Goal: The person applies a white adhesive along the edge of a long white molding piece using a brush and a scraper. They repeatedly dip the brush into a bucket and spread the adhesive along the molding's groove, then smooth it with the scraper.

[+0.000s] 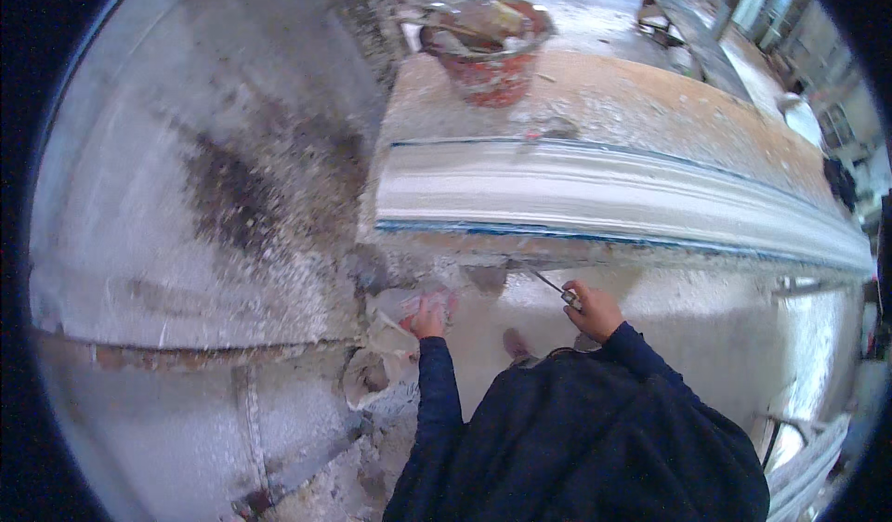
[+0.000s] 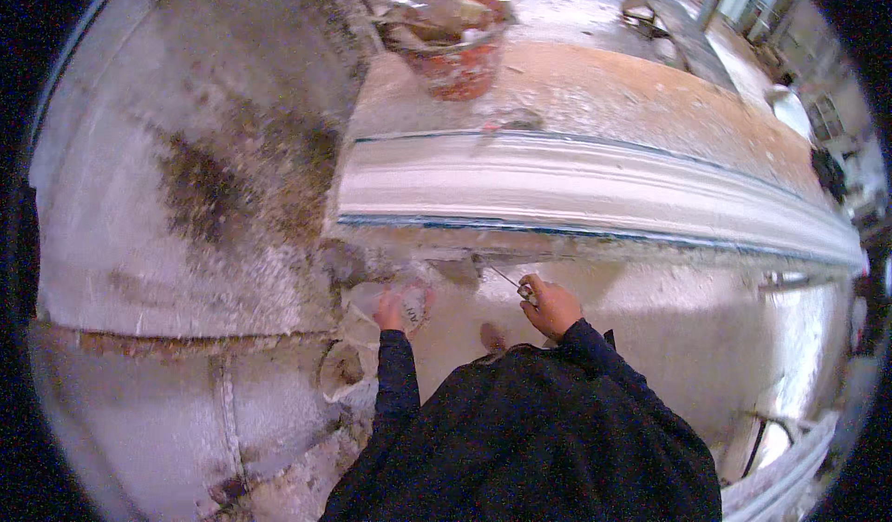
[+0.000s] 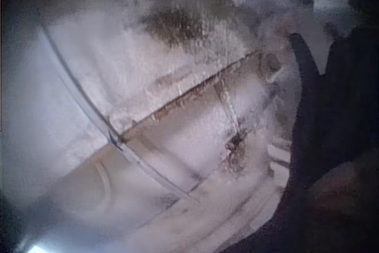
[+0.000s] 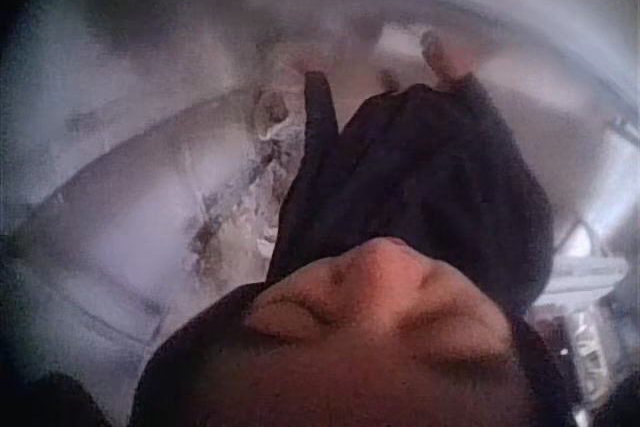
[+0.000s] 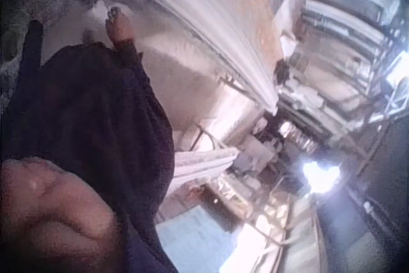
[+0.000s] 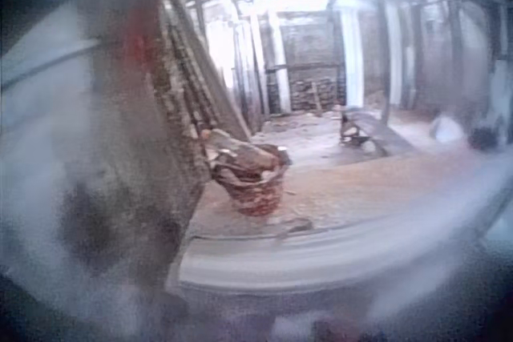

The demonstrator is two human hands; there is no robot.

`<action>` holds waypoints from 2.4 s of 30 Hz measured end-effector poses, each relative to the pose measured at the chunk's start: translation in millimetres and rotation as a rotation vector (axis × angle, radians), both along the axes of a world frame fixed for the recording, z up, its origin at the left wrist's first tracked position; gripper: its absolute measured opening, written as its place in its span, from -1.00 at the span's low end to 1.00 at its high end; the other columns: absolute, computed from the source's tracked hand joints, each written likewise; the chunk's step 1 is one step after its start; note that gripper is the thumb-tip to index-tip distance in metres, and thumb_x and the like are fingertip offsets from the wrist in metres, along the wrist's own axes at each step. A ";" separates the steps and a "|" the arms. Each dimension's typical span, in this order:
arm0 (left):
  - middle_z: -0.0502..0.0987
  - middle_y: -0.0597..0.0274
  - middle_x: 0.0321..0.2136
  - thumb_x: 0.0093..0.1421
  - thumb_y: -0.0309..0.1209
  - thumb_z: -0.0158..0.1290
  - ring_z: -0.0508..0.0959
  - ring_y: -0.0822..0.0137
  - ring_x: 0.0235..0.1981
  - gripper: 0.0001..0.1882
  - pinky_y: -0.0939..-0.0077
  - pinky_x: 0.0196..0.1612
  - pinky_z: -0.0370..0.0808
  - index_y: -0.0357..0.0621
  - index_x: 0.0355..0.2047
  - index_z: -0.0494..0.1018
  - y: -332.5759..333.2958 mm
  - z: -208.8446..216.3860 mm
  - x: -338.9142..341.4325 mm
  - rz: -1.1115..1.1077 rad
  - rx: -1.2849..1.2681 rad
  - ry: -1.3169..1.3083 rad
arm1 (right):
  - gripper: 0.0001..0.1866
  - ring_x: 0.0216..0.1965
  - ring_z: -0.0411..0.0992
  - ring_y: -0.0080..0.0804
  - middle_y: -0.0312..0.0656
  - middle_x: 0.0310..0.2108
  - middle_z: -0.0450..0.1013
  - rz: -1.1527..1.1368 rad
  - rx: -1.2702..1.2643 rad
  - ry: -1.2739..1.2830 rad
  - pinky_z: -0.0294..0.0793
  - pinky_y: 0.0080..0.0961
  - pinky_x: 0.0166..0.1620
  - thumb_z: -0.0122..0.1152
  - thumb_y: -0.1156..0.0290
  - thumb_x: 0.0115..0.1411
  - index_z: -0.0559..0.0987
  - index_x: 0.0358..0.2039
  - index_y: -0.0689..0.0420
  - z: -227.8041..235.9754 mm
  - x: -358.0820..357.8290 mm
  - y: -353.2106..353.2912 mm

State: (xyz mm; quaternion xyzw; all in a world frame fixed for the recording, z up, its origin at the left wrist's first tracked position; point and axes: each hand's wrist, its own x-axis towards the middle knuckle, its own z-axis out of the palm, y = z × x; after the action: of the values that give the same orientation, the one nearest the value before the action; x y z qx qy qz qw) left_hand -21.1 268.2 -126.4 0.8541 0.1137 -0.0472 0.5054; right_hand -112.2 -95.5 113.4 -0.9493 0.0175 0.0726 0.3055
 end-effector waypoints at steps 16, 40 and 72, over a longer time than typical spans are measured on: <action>0.51 0.04 -0.17 0.24 0.02 -0.18 0.50 0.09 -0.11 -0.44 0.24 -0.08 0.43 -0.20 0.02 0.35 -185.6 101.5 -13.5 -0.563 0.184 -0.023 | -0.61 -0.33 0.45 0.00 0.01 -0.37 0.47 -0.477 0.069 -0.066 0.40 -0.19 -0.28 0.17 0.19 0.09 0.35 -0.11 0.06 3.7 -153.9 -186.6; 0.39 0.16 0.02 0.24 -0.07 -0.15 0.46 0.23 -0.08 -0.46 0.39 -0.04 0.39 -0.10 0.13 0.23 -818.6 184.2 -208.7 -1.129 -0.652 1.102 | -0.69 -0.36 0.49 -0.19 -0.08 -0.39 0.49 -1.174 0.236 -0.324 0.44 -0.29 -0.28 0.02 0.22 0.21 0.36 -0.08 0.05 -41.5 -319.5 -650.4; 0.34 0.11 0.05 0.23 -0.21 -0.22 0.38 0.06 0.03 -0.53 0.16 0.08 0.33 -0.07 0.12 0.25 -1508.2 230.8 -496.5 -0.901 -0.736 1.514 | -0.61 -0.32 0.46 -0.13 -0.12 -0.32 0.47 -1.943 0.621 -0.542 0.43 -0.25 -0.18 0.03 0.14 0.21 0.38 -0.05 0.12 -6.4 -614.2 -1248.3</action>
State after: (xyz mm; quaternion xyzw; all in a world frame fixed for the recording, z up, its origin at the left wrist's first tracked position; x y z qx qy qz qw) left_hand -517.6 -1239.9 104.4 0.3477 0.0491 -0.8103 0.4692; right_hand -726.4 -1343.8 107.0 -0.3920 0.6820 -0.4166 0.4557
